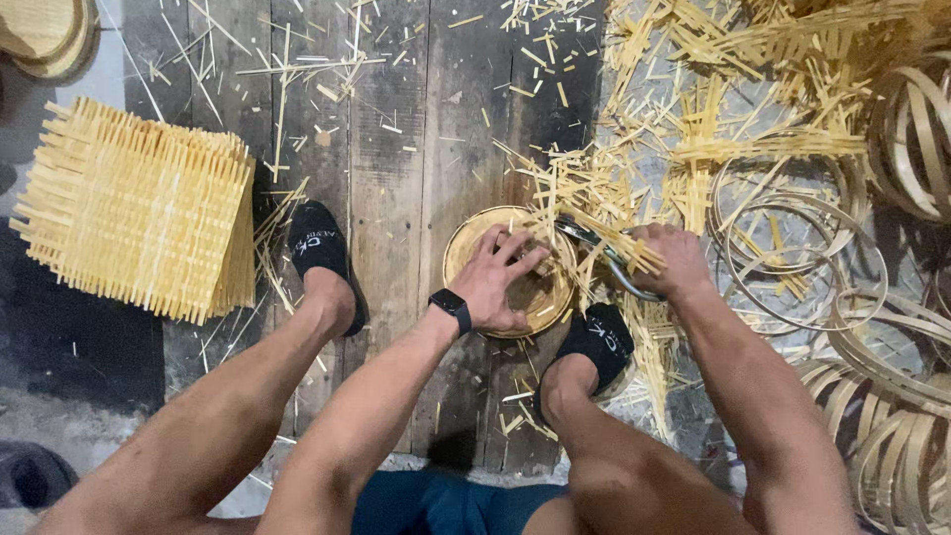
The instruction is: The person sits on the floor assembling woven bamboo trays. They place a round woven bamboo mat into a bamboo rim, press it flat using a small wooden block, trim the protruding mat ends with scissors, and fit a bent bamboo strip around the edge, setting finished trays aside with a stack of completed ones.
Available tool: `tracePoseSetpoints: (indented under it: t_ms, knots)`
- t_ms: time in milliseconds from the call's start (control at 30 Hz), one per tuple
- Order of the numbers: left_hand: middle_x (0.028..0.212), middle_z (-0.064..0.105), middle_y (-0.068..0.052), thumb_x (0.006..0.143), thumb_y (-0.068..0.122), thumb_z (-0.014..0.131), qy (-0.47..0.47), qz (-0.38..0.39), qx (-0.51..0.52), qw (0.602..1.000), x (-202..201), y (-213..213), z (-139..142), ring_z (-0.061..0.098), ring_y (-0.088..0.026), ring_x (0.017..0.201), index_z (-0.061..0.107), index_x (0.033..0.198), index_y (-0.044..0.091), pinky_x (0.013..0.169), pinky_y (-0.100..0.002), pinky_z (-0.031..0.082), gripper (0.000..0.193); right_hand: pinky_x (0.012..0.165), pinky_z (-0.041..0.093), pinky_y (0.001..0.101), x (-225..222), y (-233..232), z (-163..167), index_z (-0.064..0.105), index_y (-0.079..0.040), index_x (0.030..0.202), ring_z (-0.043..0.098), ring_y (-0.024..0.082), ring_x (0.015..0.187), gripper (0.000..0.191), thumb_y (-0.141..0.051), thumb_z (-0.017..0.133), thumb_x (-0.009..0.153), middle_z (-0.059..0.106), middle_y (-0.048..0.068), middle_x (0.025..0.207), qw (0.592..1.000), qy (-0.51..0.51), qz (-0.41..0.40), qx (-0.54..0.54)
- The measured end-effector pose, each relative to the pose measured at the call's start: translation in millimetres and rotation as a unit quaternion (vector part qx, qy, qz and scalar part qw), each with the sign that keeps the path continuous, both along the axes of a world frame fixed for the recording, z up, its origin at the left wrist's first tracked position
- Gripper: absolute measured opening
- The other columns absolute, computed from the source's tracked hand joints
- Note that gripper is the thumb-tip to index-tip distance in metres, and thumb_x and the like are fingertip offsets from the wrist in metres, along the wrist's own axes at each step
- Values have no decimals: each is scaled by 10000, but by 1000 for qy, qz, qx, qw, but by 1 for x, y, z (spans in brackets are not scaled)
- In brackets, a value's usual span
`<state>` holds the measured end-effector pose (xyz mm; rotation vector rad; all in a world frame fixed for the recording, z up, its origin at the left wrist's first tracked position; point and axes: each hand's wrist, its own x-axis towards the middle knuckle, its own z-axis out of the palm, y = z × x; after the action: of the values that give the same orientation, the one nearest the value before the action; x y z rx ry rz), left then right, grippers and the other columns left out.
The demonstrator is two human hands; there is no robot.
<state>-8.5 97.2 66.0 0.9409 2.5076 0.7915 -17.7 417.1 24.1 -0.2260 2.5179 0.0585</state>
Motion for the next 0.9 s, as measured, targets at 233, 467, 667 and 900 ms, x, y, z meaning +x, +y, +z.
tracePoseSetpoints:
  t_ms: [233,467,667,900]
  knots:
    - [1532,397,-151,491,422,922,-4,-72,-46,996,-7,2,8,282,-508,1424,485,1442,223,1136,-624,342,1066,955,562,409,3,-8,-17,646,-115,1122,710,270,1042,226,-271,591,968,715,128,1108,995,92,11,-37]
    - [1491,439,-204,642,322,833,34,135,-92,986,20,22,10,419,-415,1378,500,1515,223,1127,-559,317,939,904,545,427,-4,-7,8,654,-42,1100,673,303,955,603,-557,720,794,677,168,1006,989,132,7,-67]
    - [1413,519,-161,709,322,823,45,-64,-24,997,2,1,7,509,-356,1297,581,1328,217,1097,-545,333,673,803,566,455,-8,-14,2,690,-97,1035,688,315,919,472,-492,704,778,688,160,972,986,141,51,-78]
    - [1425,552,-32,701,147,728,81,-132,-52,987,-15,-7,7,542,-256,1320,629,1313,334,1118,-486,358,648,775,585,443,0,8,-8,710,-105,1008,726,301,817,284,-353,642,886,739,151,939,990,116,54,-61]
